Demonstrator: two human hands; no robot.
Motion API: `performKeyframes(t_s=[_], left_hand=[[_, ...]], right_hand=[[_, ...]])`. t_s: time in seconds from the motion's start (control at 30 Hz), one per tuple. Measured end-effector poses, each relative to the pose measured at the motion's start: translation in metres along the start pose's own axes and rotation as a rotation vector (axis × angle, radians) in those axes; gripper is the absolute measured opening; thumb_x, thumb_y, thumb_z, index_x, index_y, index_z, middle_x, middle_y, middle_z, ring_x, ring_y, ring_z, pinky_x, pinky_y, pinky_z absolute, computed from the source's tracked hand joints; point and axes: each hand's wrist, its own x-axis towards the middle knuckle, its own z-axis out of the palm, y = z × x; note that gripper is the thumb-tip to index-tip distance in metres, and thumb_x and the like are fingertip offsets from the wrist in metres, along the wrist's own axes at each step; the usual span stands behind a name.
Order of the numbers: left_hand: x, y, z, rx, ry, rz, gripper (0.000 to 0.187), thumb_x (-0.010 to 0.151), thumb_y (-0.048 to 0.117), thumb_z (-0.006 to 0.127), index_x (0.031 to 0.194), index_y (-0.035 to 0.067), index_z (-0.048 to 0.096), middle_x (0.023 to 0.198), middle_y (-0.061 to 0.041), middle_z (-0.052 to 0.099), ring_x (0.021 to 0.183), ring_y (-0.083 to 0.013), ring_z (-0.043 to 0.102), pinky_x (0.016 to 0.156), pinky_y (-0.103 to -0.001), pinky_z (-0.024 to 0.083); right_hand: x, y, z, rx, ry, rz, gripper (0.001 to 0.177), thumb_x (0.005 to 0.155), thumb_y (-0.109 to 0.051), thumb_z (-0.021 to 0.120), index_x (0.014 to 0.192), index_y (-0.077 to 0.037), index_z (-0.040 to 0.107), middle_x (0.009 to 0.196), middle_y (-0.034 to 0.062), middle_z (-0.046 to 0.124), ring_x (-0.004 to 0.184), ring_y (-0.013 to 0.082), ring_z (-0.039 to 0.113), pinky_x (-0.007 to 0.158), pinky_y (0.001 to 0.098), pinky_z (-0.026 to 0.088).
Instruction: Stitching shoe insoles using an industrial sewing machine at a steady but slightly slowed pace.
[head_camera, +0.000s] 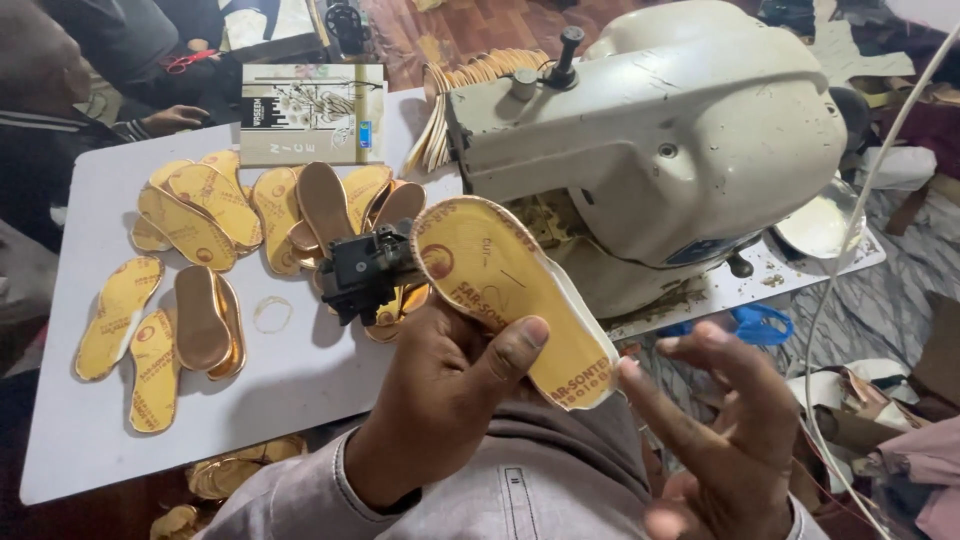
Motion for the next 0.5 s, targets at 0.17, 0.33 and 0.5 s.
performKeyframes(t_s=[0.17, 0.33, 0.5], left_hand=[[-0.003, -0.003, 0.011, -0.019, -0.182, -0.025, 0.03, 0.097, 0.024, 0.062, 0.104, -0.003, 0.071, 0.095, -0.01, 0.077, 0.082, -0.0186, 0.075, 0.071, -0.033, 0.068], [-0.003, 0.001, 0.012, 0.032, 0.104, 0.048, 0.032, 0.094, 0.028, 0.065, 0.093, -0.003, 0.074, 0.082, -0.01, 0.078, 0.069, -0.0196, 0.078, 0.056, -0.032, 0.07], [-0.003, -0.02, 0.024, -0.297, 0.304, -0.014, 0.039, 0.088, 0.025, 0.072, 0.113, -0.005, 0.066, 0.092, -0.013, 0.075, 0.083, -0.0257, 0.076, 0.061, -0.047, 0.072]], right_hand=[[0.026, 0.013, -0.007, -0.091, -0.155, -0.116, 0.086, 0.095, -0.071, 0.032, 0.139, -0.004, 0.063, 0.155, 0.023, 0.032, 0.136, 0.0337, 0.05, 0.119, 0.052, 0.049], [0.013, 0.008, -0.002, -0.101, -0.091, -0.105, 0.072, 0.102, -0.062, 0.034, 0.142, -0.007, 0.06, 0.155, 0.0202, 0.033, 0.134, 0.0382, 0.052, 0.118, 0.0539, 0.051], [-0.01, -0.005, 0.016, -0.069, -0.051, -0.008, 0.077, 0.104, -0.061, 0.033, 0.147, 0.001, 0.051, 0.163, 0.0227, 0.022, 0.144, 0.0386, 0.049, 0.126, 0.0534, 0.047]])
